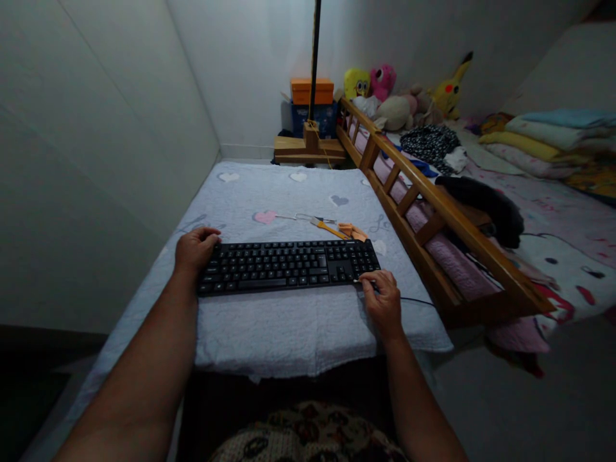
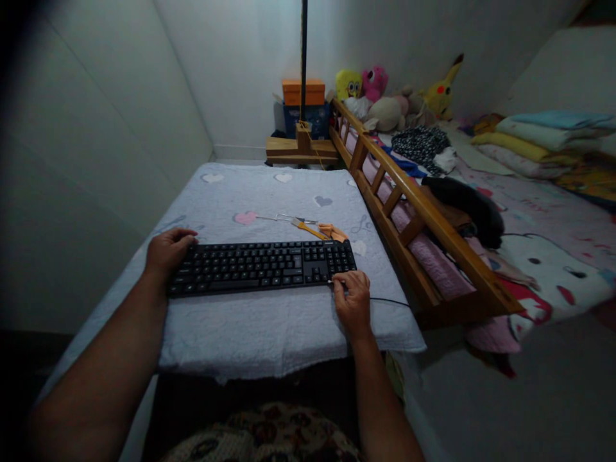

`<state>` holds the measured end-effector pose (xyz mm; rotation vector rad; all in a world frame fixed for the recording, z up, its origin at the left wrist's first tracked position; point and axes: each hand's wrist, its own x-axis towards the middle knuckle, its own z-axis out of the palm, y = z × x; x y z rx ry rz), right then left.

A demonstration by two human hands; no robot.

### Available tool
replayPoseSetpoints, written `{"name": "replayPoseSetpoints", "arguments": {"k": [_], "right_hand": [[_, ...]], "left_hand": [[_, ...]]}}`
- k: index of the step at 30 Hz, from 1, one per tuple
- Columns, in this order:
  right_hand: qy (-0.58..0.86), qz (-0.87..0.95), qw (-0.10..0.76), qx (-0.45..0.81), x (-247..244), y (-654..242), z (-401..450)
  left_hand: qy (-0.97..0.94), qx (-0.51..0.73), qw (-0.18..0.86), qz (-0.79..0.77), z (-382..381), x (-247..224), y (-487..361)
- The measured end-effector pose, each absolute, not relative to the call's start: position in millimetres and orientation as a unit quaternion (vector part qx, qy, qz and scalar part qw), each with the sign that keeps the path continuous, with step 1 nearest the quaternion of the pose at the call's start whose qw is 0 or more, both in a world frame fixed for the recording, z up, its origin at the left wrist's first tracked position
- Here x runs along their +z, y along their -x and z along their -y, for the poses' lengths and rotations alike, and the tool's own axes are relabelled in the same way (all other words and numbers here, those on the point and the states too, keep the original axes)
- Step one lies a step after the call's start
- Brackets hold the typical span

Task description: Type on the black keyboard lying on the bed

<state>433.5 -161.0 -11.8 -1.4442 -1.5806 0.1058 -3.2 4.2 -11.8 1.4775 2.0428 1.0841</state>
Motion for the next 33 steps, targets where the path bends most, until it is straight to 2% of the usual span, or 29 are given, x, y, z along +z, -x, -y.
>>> {"name": "replayPoseSetpoints", "arguments": {"k": [33], "right_hand": [[0.604, 0.657, 0.449, 0.032, -11, -435, 135]], "left_hand": [[-0.513, 0.393, 0.221, -0.730, -3, -7, -1]]}}
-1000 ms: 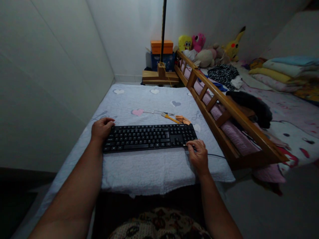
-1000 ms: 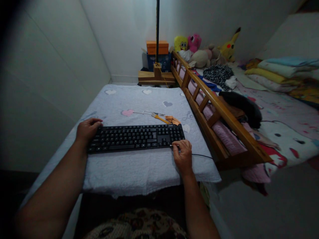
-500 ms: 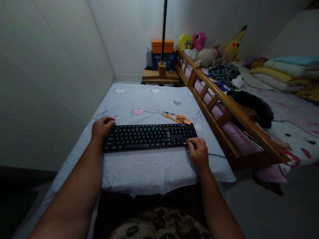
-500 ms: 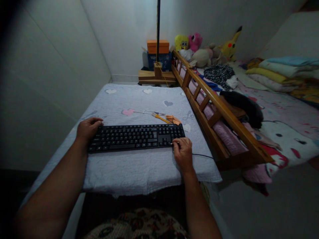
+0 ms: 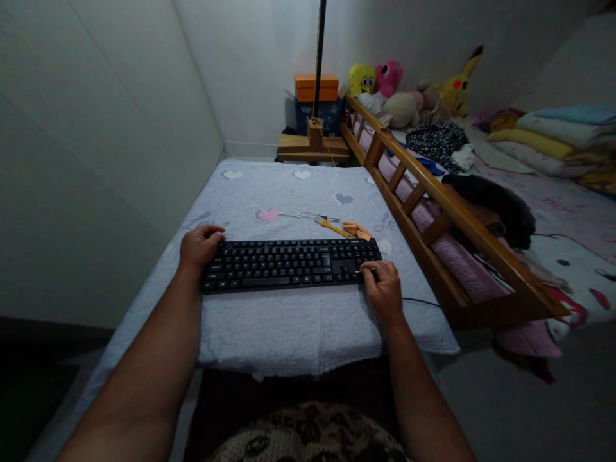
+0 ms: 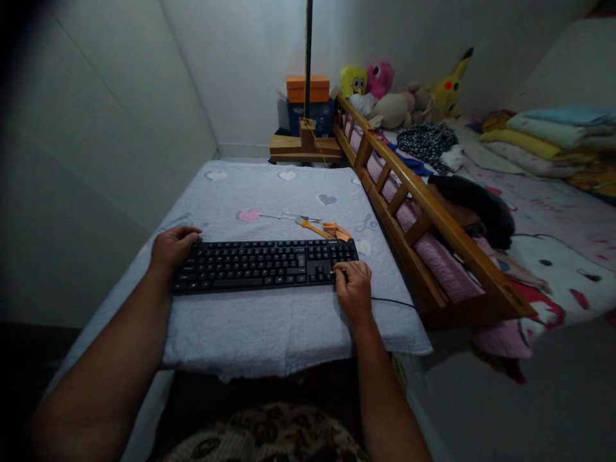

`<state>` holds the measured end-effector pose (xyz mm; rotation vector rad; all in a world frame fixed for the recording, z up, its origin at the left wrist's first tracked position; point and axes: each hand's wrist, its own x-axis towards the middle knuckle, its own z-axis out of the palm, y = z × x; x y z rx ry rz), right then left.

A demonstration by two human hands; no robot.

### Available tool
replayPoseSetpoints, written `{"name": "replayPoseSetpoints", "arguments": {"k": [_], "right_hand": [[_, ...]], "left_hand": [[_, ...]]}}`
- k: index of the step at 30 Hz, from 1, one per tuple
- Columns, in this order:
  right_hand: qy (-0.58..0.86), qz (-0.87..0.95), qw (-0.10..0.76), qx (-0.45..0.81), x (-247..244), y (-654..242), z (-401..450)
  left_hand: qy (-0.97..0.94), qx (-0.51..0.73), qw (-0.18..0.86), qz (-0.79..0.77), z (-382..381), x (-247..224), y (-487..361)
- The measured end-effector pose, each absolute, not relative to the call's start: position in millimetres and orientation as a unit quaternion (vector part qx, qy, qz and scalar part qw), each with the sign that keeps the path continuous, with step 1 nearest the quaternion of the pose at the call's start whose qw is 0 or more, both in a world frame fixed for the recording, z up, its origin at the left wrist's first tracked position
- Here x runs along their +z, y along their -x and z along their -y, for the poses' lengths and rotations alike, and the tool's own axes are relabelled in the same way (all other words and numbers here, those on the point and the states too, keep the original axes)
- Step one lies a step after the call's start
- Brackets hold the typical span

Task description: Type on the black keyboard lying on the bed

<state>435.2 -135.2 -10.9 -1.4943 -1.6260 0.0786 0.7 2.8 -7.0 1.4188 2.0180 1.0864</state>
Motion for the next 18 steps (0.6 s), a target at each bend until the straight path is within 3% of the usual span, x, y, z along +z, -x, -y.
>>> {"name": "replayPoseSetpoints", "arguments": {"k": [18], "right_hand": [[0.601, 0.654, 0.457, 0.038, -9, -436, 148]], "left_hand": [[-0.519, 0.390, 0.210, -0.731, -3, -8, 0]]}}
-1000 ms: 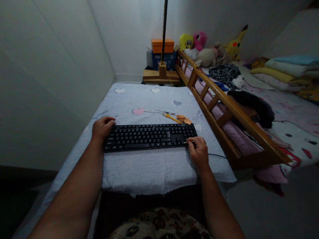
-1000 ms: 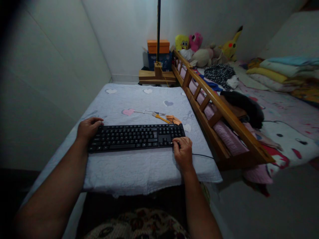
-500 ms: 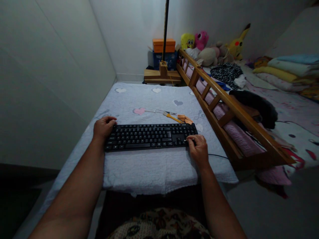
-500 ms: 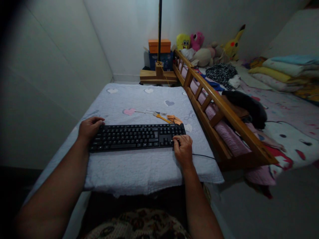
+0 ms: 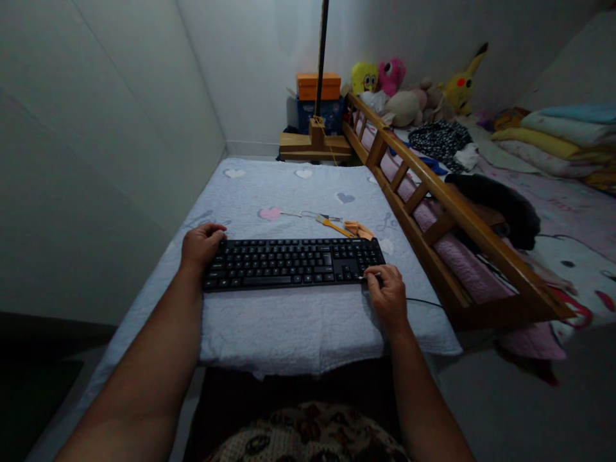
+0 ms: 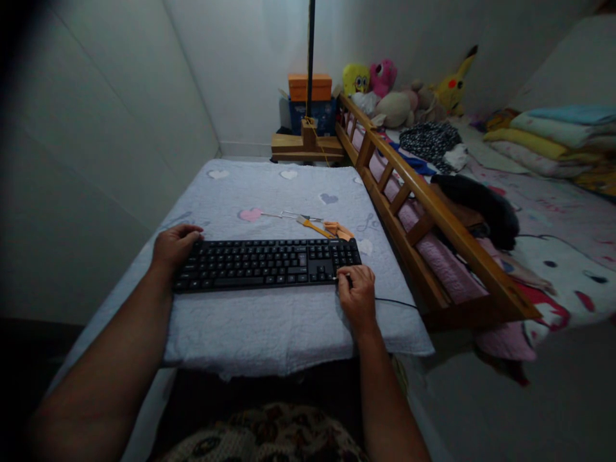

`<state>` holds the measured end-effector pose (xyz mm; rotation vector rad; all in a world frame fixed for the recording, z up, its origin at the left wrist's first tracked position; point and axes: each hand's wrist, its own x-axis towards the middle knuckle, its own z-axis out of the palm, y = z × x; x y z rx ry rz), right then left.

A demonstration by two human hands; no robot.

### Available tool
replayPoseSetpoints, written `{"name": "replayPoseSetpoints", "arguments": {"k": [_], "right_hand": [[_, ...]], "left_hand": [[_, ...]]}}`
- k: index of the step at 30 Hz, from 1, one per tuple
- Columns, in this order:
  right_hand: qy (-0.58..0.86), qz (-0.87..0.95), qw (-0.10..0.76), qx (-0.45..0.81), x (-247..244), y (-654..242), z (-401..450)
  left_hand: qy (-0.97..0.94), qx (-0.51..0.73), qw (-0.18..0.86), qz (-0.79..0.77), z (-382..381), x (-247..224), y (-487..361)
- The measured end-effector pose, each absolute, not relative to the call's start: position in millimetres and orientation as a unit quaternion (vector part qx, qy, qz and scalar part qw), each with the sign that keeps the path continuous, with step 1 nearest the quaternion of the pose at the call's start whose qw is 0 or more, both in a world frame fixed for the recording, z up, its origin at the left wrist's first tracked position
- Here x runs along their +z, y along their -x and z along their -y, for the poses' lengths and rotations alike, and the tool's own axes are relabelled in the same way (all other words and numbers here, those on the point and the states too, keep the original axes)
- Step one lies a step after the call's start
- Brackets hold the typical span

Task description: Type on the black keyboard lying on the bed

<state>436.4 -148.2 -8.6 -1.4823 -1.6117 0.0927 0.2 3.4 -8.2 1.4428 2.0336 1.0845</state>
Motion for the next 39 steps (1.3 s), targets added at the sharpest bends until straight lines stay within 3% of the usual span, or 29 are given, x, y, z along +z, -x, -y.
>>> {"name": "replayPoseSetpoints", "arguments": {"k": [39], "right_hand": [[0.581, 0.688, 0.433, 0.041, -7, -425, 126]], "left_hand": [[-0.523, 0.390, 0.211, -0.728, -4, -6, -2]]}}
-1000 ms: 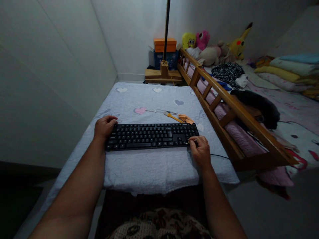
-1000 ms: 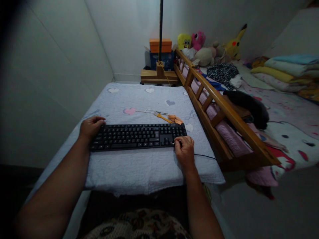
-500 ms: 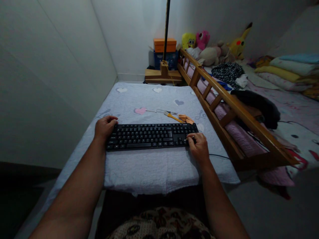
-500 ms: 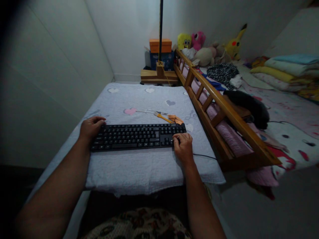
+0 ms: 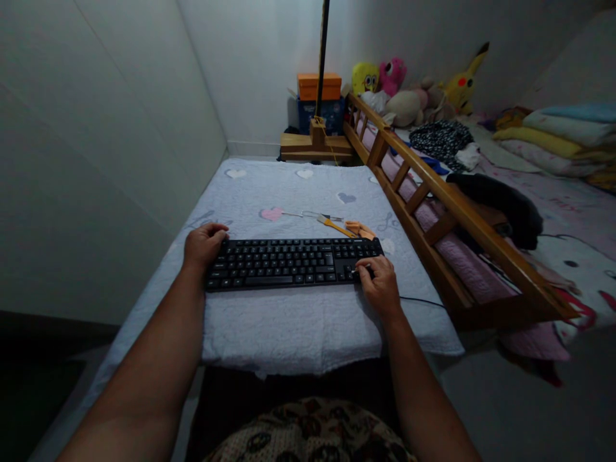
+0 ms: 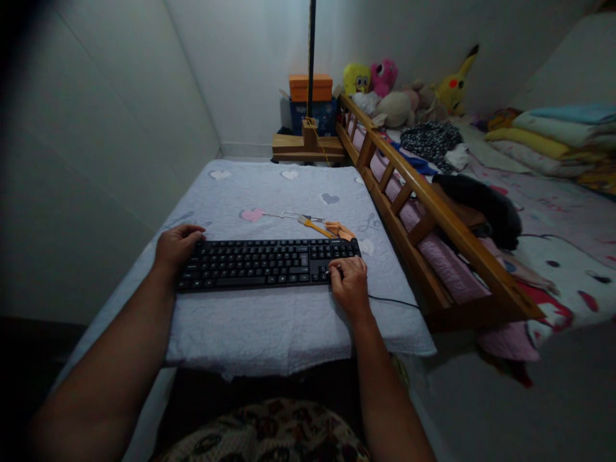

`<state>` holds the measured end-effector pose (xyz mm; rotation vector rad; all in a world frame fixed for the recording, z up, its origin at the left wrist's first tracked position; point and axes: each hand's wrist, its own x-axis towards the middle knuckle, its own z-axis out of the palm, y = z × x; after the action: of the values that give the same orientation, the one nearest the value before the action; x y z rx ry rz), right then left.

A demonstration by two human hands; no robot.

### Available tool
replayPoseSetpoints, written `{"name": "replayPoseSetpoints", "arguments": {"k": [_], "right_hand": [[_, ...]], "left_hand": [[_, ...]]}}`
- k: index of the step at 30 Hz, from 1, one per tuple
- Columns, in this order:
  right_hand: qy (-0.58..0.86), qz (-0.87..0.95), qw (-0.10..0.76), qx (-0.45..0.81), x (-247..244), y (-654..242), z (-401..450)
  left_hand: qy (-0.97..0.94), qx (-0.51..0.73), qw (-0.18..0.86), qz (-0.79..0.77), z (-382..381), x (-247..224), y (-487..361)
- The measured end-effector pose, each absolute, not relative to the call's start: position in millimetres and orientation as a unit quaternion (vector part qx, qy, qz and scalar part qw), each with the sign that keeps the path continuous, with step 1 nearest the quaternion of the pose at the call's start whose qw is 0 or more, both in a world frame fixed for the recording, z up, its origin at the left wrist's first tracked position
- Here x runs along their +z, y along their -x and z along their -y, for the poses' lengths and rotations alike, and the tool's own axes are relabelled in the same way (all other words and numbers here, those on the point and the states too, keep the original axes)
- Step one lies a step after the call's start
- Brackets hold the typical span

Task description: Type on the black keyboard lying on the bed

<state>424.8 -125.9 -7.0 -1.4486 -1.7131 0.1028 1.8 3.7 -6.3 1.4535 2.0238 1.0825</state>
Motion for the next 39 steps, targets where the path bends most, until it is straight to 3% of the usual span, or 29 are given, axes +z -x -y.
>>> {"name": "replayPoseSetpoints", "arguments": {"k": [39], "right_hand": [[0.579, 0.679, 0.449, 0.044, -6, -420, 148]], "left_hand": [[-0.530, 0.378, 0.202, -0.732, -5, -9, 1]]}}
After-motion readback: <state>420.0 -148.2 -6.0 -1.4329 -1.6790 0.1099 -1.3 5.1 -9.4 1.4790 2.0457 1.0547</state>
